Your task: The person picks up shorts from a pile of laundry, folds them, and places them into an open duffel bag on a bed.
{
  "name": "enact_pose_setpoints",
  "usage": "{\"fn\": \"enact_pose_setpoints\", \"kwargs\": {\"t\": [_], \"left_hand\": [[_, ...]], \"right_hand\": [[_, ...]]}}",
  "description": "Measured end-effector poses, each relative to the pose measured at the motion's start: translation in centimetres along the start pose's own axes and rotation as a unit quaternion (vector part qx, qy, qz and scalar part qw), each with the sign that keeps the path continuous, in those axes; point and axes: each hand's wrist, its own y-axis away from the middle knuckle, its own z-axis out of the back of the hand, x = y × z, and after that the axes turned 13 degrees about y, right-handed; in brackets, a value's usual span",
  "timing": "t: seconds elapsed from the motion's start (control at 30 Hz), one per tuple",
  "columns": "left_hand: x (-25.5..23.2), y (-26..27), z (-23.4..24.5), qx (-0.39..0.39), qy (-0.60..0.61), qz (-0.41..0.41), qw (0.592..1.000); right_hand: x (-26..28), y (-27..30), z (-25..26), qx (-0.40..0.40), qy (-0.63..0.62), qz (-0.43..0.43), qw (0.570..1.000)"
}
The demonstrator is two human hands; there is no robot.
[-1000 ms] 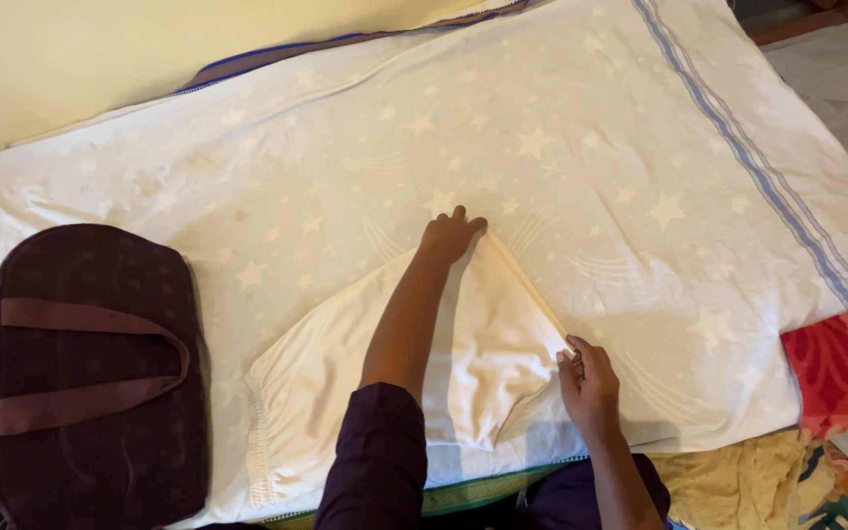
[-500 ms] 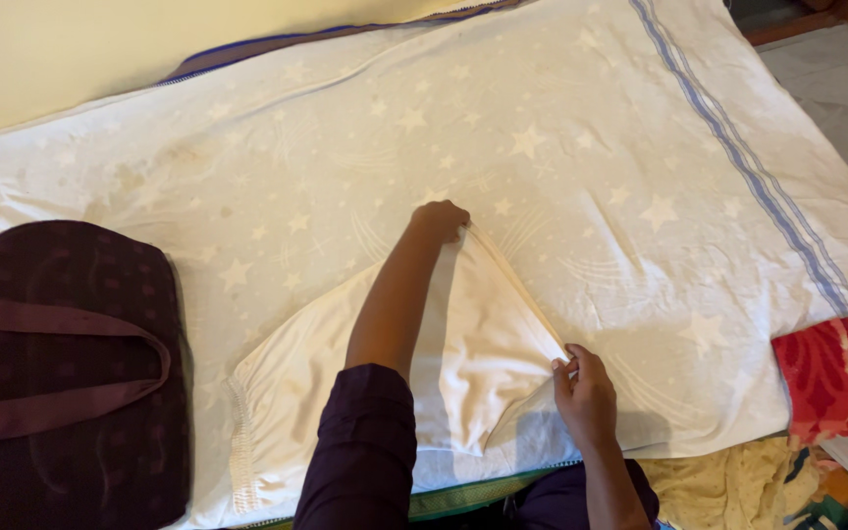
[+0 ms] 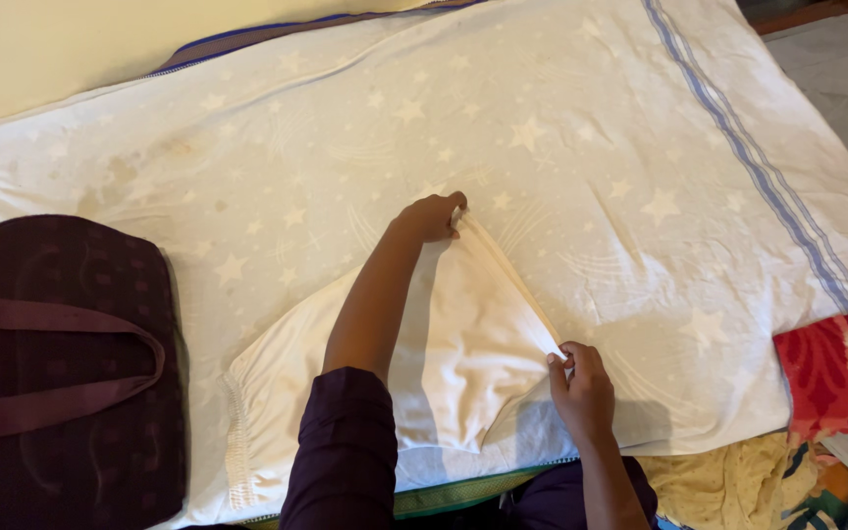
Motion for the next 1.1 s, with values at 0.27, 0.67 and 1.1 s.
{"fn": "enact_pose_setpoints", "kwargs": {"t": [0.27, 0.67, 1.1], "left_hand": [[2.8, -0.7, -4.2, -0.130, -0.025, -0.083, 0.988], [2.4, -4.6, -6.8, -0.122, -0.069, -0.040, 0.989], [0.3, -4.6, -1.2, -0.083, 0.001, 0.037, 0.996]], "right_hand": [[0.0, 0.0, -0.1, 0.000, -0.030, -0.018, 0.999], [0.2, -0.1, 0.0, 0.007, -0.004, -0.023, 1.000], [-2.2, -0.8, -0.2, -0.016, -0.051, -0.003, 0.999]]}}
